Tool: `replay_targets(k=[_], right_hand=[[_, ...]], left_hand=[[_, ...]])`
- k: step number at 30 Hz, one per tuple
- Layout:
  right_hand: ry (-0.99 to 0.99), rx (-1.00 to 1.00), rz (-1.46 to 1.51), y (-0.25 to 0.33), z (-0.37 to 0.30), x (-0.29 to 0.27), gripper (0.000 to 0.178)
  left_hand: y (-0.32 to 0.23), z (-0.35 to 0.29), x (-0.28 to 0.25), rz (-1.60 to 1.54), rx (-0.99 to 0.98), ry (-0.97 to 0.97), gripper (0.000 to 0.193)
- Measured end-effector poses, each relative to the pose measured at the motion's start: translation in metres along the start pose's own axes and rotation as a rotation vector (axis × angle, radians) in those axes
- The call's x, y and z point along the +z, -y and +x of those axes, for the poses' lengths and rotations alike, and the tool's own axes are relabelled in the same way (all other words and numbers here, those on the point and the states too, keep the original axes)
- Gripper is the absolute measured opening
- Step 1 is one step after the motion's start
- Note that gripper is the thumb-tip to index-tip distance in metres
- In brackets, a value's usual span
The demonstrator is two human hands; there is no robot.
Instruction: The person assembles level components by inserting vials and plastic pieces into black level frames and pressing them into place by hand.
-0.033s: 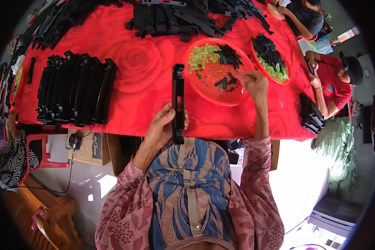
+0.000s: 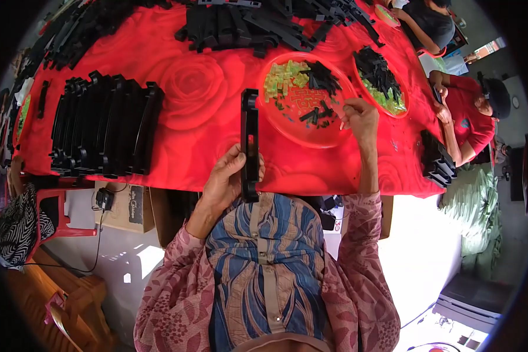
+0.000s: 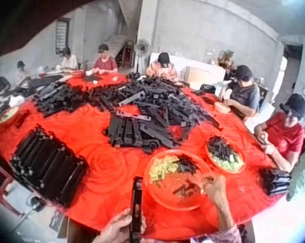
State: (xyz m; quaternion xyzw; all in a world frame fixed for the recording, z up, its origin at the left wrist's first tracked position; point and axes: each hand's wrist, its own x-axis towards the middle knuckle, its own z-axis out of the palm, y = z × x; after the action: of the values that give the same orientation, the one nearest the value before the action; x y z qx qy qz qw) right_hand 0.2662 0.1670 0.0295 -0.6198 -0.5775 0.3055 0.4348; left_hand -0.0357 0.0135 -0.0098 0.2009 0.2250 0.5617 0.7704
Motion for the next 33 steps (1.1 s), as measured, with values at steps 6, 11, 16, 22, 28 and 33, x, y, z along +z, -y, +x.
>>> replay_targets(k=[6,11,16,22,28,33], right_hand=[[0.103,0.029,-0.018,0.013,-0.010,-0.004,0.013],[0.215,-0.034,0.032,0.028,-0.023,0.010,0.016],[0.353,-0.419,-0.298,0.041,-0.028,0.031,0.031],[0.422,-0.661,-0.696,0.038,-0.027,0.046,0.031],[0.599,-0.666,-0.815,0.047,-0.015,0.043,0.026],[0.462,-0.743,-0.630,0.053,-0.029,0.048,0.022]], left_hand=[[0.001,0.003,-0.006,-0.134,0.004,0.038,0.028],[0.000,0.004,-0.001,-0.083,0.004,0.004,0.044],[-0.001,0.003,0.003,-0.027,0.006,-0.032,0.056],[-0.002,0.003,0.002,-0.049,0.027,0.016,0.051],[-0.002,0.008,0.000,-0.086,0.024,0.084,0.051],[-0.004,0.007,-0.001,-0.025,0.006,0.086,0.053]])
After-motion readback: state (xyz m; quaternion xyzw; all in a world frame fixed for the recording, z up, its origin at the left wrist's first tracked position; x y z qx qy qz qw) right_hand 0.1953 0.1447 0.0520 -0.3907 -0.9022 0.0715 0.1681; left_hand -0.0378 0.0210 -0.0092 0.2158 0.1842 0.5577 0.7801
